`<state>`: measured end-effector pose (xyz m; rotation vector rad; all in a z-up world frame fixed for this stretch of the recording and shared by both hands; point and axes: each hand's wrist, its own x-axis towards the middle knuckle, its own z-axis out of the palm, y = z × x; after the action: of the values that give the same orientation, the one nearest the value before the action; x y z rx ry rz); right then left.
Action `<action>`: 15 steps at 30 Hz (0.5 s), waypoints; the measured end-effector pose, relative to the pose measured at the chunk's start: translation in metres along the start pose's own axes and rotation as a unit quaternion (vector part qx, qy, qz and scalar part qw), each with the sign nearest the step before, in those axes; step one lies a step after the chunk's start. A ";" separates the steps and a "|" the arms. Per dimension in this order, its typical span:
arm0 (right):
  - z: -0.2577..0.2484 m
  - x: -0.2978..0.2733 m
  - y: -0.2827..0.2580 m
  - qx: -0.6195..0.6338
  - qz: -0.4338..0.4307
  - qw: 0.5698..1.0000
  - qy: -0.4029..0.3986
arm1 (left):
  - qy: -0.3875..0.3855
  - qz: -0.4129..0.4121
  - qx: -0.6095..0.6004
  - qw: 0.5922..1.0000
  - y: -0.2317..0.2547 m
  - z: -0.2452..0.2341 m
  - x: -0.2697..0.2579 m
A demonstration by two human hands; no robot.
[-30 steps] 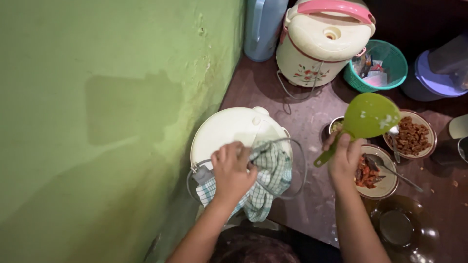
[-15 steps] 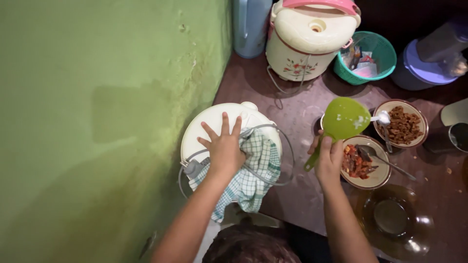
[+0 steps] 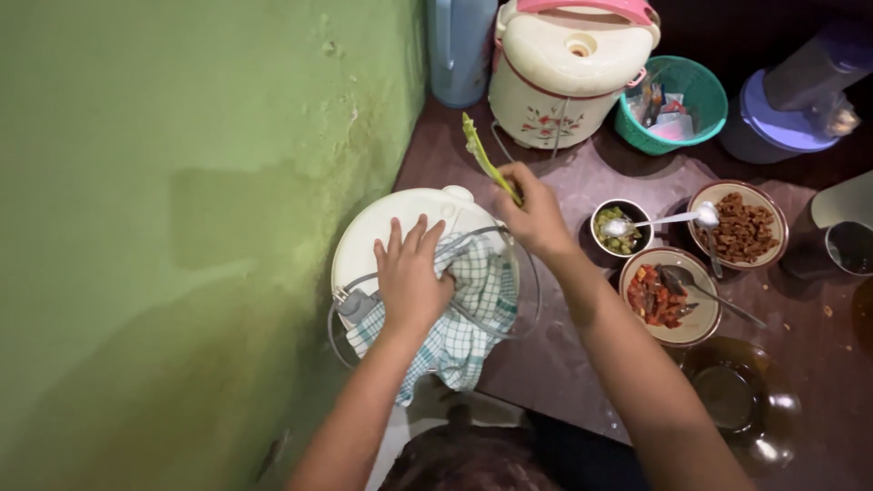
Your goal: Serving rice from a rice cooker onto plates and placing them on a dining table
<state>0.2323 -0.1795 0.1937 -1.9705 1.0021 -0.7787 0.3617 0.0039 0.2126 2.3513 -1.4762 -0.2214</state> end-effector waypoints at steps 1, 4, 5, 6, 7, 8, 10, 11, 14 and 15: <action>0.011 0.008 0.006 0.023 -0.004 1.000 0.006 | 0.048 0.004 -0.001 0.999 -0.005 0.007 -0.002; 0.018 0.008 -0.005 0.024 0.027 0.999 -0.001 | 0.174 0.047 0.006 0.984 -0.002 -0.002 -0.026; 0.020 0.013 0.001 0.024 0.022 0.999 -0.004 | 0.178 0.043 0.007 0.983 -0.001 -0.005 -0.033; 0.022 0.015 0.007 0.014 0.034 0.999 -0.015 | 0.215 0.018 0.021 0.976 0.001 -0.007 -0.044; 0.024 0.018 0.014 0.004 0.045 0.999 -0.025 | 0.251 -0.006 0.036 0.967 0.003 -0.009 -0.055; 0.023 0.022 0.002 0.005 0.043 0.999 -0.028 | 0.253 -0.010 0.037 0.967 -0.001 -0.003 -0.068; 0.020 0.031 -0.023 -0.015 -0.010 0.997 -0.071 | 0.172 -0.109 0.072 0.976 -0.005 0.011 -0.095; 0.026 0.041 -0.024 -0.014 -0.012 0.997 -0.074 | 0.174 -0.112 0.072 0.976 -0.009 0.018 -0.105; 0.047 0.068 -0.015 -0.053 0.008 0.987 -0.153 | 0.134 -0.180 0.015 0.974 -0.019 0.037 -0.129; 0.056 0.076 -0.003 -0.039 -0.008 0.981 -0.189 | 0.118 -0.207 -0.038 0.971 -0.022 0.042 -0.132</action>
<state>0.3157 -0.2227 0.1804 -2.0931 0.7982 -0.3533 0.3088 0.1216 0.1585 2.4980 -0.8464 -0.0936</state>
